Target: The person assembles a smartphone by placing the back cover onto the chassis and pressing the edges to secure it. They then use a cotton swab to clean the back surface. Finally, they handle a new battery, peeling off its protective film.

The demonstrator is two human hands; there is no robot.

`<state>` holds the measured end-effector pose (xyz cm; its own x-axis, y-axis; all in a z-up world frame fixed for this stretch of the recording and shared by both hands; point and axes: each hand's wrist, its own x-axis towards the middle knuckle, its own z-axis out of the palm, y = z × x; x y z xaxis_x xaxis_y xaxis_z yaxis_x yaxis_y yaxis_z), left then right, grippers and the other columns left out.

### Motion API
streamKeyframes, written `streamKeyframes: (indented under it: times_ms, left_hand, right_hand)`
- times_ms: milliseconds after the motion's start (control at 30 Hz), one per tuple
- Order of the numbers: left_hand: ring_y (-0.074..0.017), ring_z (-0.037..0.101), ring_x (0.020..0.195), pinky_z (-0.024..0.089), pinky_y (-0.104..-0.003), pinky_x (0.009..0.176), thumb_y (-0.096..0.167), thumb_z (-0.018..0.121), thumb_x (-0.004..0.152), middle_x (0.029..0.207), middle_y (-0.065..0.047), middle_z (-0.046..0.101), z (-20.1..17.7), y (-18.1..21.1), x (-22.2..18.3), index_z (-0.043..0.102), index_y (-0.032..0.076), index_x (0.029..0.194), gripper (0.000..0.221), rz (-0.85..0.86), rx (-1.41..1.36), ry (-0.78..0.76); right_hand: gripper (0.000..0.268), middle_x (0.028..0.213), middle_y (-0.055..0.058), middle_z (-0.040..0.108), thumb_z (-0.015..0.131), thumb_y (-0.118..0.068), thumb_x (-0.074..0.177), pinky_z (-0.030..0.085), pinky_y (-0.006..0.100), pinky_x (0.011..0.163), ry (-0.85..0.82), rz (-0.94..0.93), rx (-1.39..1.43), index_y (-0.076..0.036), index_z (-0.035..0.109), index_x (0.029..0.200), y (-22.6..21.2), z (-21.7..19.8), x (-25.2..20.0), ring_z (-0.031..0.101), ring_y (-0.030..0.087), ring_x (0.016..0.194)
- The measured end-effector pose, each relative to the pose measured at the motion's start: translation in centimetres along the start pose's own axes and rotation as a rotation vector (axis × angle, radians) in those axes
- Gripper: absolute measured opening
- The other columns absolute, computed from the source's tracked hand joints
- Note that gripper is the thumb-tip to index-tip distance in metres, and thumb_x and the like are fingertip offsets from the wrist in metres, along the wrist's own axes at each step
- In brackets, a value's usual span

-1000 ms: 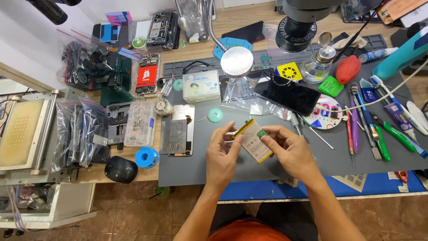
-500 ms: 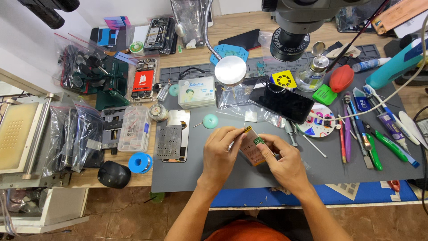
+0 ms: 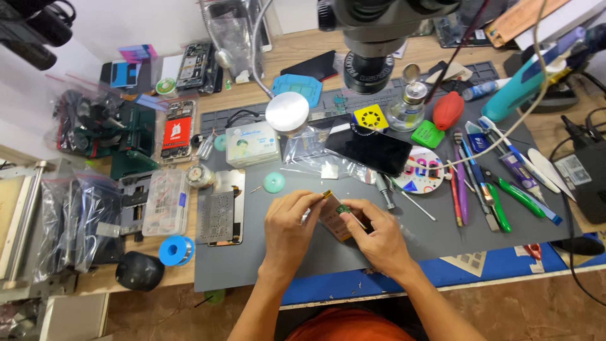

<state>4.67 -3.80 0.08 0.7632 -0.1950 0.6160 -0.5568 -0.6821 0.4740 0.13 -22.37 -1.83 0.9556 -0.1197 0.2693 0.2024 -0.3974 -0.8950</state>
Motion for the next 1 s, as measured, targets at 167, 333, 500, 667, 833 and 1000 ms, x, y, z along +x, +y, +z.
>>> streamKeyframes:
  times_ms: [167,333,500,667,833,1000]
  left_hand:
    - [-0.0174,0.074,0.077,0.055,-0.031,0.071,0.011,0.083,0.089,0.087,0.005,0.077,-1.0,1.1,1.0,0.080,0.019,0.094,0.010,-0.050,-0.104,-0.075]
    - [-0.0234,0.076,0.076,0.057,-0.034,0.072,0.010,0.079,0.090,0.082,0.000,0.074,-1.2,1.1,1.1,0.076,0.015,0.089,0.006,-0.126,-0.247,-0.129]
    - [-0.0220,0.072,0.071,0.055,-0.033,0.072,0.010,0.081,0.083,0.072,0.000,0.066,-0.5,0.0,0.8,0.071,0.016,0.083,0.011,-0.082,-0.265,-0.111]
    - [-0.0196,0.071,0.071,0.055,-0.031,0.072,0.009,0.079,0.081,0.072,0.000,0.066,0.4,-0.8,0.3,0.069,0.016,0.082,0.012,-0.126,-0.366,-0.061]
    - [-0.0197,0.073,0.101,0.056,-0.037,0.094,0.012,0.073,0.096,0.108,-0.013,0.074,0.0,0.5,-1.2,0.062,0.003,0.119,0.027,-0.477,-0.856,-0.072]
    - [-0.0137,0.068,0.094,0.059,-0.034,0.087,0.010,0.072,0.100,0.098,-0.010,0.076,1.7,1.0,-3.2,0.070,0.000,0.117,0.020,-0.640,-1.068,-0.111]
  right_hand:
    - [0.021,0.075,0.010,0.077,0.077,-0.013,0.093,0.060,0.038,0.066,0.012,-0.047,0.032,-0.012,0.081,0.113,0.4,-0.6,0.1,0.076,0.026,0.070]
    - [0.022,0.076,0.010,0.076,0.077,-0.011,0.093,0.058,0.038,0.065,0.006,-0.123,0.075,-0.012,0.081,0.115,-0.4,-0.9,-0.1,0.074,0.026,0.068]
    - [0.023,0.077,0.010,0.074,0.074,-0.011,0.096,0.058,0.038,0.067,-0.018,-0.161,0.117,-0.012,0.079,0.118,-1.4,-1.1,-0.3,0.071,0.022,0.068]
    - [0.023,0.077,0.014,0.077,0.074,-0.011,0.096,0.059,0.038,0.064,-0.054,-0.079,0.106,-0.010,0.080,0.117,0.5,-0.5,-0.9,0.075,0.023,0.069]
    - [0.026,0.078,0.012,0.081,0.073,-0.010,0.097,0.059,0.033,0.066,-0.046,0.098,0.272,-0.006,0.076,0.122,1.6,-0.2,-1.0,0.064,0.010,0.068]
    - [0.026,0.086,0.010,0.083,0.078,-0.013,0.094,0.060,0.032,0.075,-0.073,0.220,0.358,-0.002,0.073,0.117,2.6,-0.3,-1.1,0.066,0.007,0.075]
